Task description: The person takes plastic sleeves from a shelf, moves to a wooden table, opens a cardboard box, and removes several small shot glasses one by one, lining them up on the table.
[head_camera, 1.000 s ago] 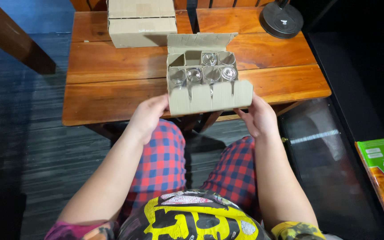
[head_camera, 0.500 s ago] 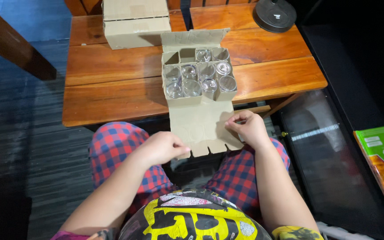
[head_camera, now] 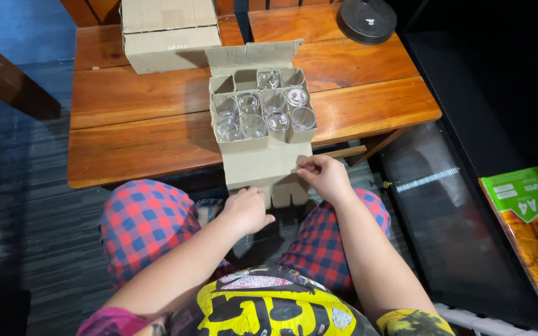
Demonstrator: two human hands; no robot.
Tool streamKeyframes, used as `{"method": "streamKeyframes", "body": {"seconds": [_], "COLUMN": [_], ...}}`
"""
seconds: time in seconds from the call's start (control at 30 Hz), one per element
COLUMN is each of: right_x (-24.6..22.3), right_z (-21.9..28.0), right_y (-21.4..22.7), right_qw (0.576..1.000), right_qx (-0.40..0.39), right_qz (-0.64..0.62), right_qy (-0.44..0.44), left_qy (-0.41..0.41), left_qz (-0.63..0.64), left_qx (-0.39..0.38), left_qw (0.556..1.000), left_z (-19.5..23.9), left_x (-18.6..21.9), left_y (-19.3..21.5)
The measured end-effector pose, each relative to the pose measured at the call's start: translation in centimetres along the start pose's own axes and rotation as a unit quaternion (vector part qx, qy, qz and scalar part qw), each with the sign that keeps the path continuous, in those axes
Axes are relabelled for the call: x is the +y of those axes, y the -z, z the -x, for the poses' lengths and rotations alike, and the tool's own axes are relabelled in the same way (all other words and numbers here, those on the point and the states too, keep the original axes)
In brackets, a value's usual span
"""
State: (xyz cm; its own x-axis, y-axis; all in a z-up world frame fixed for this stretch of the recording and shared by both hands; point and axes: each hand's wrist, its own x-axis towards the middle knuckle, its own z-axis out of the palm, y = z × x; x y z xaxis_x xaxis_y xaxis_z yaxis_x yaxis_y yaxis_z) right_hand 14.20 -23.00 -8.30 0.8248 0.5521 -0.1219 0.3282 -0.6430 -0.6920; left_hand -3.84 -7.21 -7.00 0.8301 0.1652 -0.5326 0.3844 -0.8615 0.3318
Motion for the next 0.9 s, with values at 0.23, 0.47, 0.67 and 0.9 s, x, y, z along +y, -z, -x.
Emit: {"method": "streamKeyframes", "body": {"seconds": [0.23,0.47,0.67,0.9], "right_x": [-0.5,-1.7,-2.0,-4.9], "right_z": [-0.1,0.6,-1.8,-4.8], "right_y": [0.7,1.3,2.9,4.6], "right_qw": [0.998,0.98,0.969,0.973], "right_qx": [0.052,0.143,0.19,0.15], "right_qz": [-0.037,-0.135,-0.148,-0.112], "right_qy": [0.014,0.03,0.062,0.137], "left_qy": [0.005,-0.08,-0.14,-0.135], "left_qz": [0.058,0.236,0.23,0.078], "left_qx": [-0.01,-0.019,0.147,0.364], "left_qw": [0.998,0.968,0.952,0.918], "left_z": [2.4,5.3,1.6,-6.7], "left_x": [1.2,2.7,1.9,2.6], "left_y": [2.9,7.9,10.8,13.4]}}
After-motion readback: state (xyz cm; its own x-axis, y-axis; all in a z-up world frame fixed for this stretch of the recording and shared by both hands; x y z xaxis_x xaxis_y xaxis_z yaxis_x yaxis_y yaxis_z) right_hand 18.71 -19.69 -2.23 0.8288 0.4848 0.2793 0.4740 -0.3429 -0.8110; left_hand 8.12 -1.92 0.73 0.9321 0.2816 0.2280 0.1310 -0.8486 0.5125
